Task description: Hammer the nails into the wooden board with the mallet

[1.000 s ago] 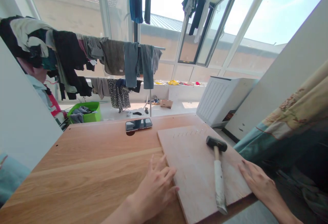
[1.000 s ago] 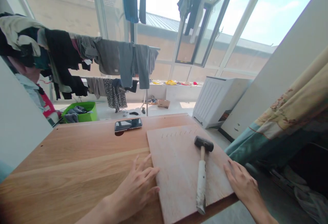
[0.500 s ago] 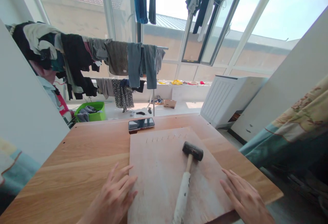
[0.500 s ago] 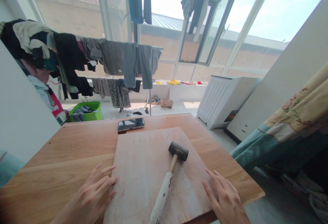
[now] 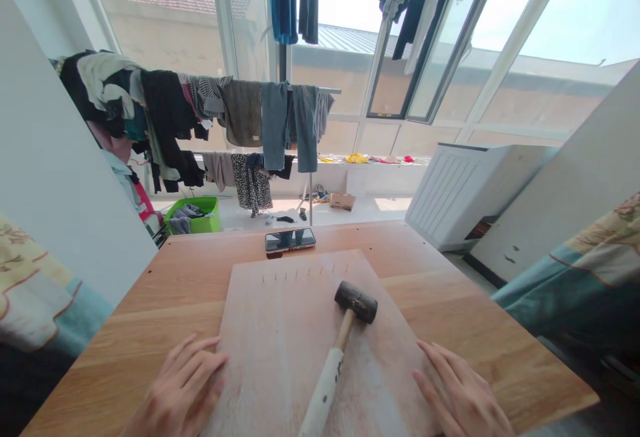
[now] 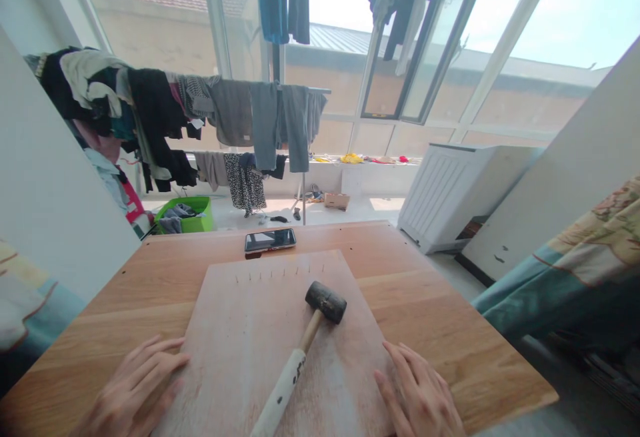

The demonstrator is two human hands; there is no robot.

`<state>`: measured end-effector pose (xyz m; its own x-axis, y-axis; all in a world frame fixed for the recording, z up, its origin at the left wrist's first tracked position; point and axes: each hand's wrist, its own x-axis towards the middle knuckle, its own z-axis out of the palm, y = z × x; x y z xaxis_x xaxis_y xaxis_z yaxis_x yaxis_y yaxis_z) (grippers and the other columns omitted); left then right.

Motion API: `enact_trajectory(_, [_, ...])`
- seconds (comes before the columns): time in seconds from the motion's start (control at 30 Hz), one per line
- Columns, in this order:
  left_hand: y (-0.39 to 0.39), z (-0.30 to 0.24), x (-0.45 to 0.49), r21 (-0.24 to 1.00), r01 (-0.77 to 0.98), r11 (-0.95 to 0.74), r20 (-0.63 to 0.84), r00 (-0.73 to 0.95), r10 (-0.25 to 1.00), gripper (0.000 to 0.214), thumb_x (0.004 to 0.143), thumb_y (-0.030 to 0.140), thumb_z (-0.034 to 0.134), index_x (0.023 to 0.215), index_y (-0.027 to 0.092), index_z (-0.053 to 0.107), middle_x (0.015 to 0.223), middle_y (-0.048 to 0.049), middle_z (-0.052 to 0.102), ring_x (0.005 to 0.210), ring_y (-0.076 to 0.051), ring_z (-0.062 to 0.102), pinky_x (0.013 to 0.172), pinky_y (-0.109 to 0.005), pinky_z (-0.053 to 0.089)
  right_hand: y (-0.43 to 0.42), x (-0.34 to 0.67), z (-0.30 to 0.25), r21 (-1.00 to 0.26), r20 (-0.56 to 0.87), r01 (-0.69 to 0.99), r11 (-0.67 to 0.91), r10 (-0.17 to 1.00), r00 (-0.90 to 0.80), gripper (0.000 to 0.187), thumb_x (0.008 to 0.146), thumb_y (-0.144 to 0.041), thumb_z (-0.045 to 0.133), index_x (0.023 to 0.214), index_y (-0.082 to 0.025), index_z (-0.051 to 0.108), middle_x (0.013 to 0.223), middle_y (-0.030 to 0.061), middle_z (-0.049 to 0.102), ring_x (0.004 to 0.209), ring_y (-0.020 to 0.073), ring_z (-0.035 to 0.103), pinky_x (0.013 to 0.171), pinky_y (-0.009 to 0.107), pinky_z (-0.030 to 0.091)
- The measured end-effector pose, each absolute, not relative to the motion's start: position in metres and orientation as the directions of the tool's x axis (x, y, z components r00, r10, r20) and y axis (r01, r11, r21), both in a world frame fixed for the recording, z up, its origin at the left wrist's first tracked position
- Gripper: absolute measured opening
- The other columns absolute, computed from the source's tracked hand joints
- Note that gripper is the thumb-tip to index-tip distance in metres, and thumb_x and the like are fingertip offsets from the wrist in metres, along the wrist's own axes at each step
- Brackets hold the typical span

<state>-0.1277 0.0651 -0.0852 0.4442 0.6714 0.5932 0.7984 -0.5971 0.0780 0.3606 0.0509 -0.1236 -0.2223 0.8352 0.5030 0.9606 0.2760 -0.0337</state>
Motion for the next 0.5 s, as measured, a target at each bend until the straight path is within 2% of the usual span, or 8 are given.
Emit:
enact_trajectory(0.1, [0.084,-0.071,-0.122,0.3,0.814,-0.497,0.562,0.27,0.782,0.017,0.095,0.036,0.057,0.101,0.027,0.07,0.1,-0.0001,0.078,0.097,-0.022,0.074,0.087,-0.032,0.06,0.053,0.355,-0.121,-0.072,0.53,0.964,0.256,0.829,-0.18,0.042,0.104,-0.051,0.04,0.131,-0.026,0.059,0.124,0.0096,0.072,0.109,0.0273,0.073,0.088,0.041,0.062])
enact_trajectory(0.17, [0.115,-0.057,-0.115,0.473,0.813,-0.339,0.454,0.104,0.885,0.025,0.095,0.043,0.055,0.098,0.025,0.071,0.098,-0.0028,0.078,0.092,-0.023,0.075,0.081,-0.031,0.06,0.054,0.348,-0.121,-0.136,0.546,0.954,0.268,0.824,-0.154,0.036,0.104,-0.047,0.042,0.123,-0.026,0.064,0.125,0.0094,0.07,0.112,0.0279,0.071,0.093,0.043,0.06])
enact_trajectory(0.27, [0.187,-0.037,-0.101,0.608,0.779,-0.153,0.318,-0.063,0.946,0.028,0.091,0.045,0.055,0.095,0.022,0.07,0.098,-0.0046,0.079,0.094,-0.025,0.074,0.086,-0.035,0.058,0.054,0.336,-0.121,-0.244,0.575,0.919,0.31,0.809,-0.121,0.029,0.104,-0.041,0.044,0.107,-0.026,0.068,0.124,0.0097,0.067,0.113,0.027,0.069,0.096,0.042,0.059])
enact_trajectory(0.33, [0.239,-0.03,-0.087,0.603,0.79,-0.109,0.236,-0.047,0.971,0.028,0.088,0.039,0.054,0.1,0.019,0.069,0.106,-0.0083,0.078,0.099,-0.027,0.073,0.091,-0.037,0.056,0.054,0.33,-0.12,-0.264,0.585,0.906,0.332,0.802,-0.123,0.027,0.104,-0.038,0.045,0.106,-0.025,0.069,0.122,0.0105,0.067,0.111,0.0267,0.071,0.094,0.04,0.061])
enact_trajectory(0.37, [0.263,-0.029,-0.08,0.571,0.809,-0.141,0.211,0.022,0.977,0.031,0.087,0.037,0.055,0.107,0.018,0.068,0.115,-0.0112,0.076,0.109,-0.028,0.07,0.096,-0.038,0.054,0.054,0.329,-0.119,-0.253,0.586,0.904,0.344,0.798,-0.14,0.026,0.103,-0.038,0.046,0.109,-0.025,0.068,0.122,0.011,0.068,0.11,0.0269,0.071,0.092,0.04,0.062])
enact_trajectory(0.4, [0.285,-0.029,-0.073,0.56,0.81,-0.175,0.194,0.077,0.978,0.037,0.083,0.038,0.059,0.112,0.017,0.067,0.122,-0.0126,0.073,0.115,-0.029,0.067,0.1,-0.039,0.052,0.053,0.329,-0.119,-0.232,0.587,0.905,0.356,0.794,-0.161,0.026,0.103,-0.039,0.047,0.112,-0.026,0.068,0.121,0.0114,0.069,0.109,0.0274,0.073,0.09,0.04,0.064])
enact_trajectory(0.5, [0.331,-0.038,-0.052,0.546,0.799,-0.253,0.128,0.219,0.967,0.06,0.067,0.042,0.078,0.119,0.015,0.067,0.124,-0.0139,0.073,0.114,-0.032,0.068,0.099,-0.037,0.052,0.05,0.336,-0.127,-0.149,0.604,0.897,0.417,0.756,-0.251,0.027,0.099,-0.039,0.055,0.12,-0.026,0.067,0.117,0.0122,0.074,0.103,0.0287,0.076,0.083,0.038,0.066])
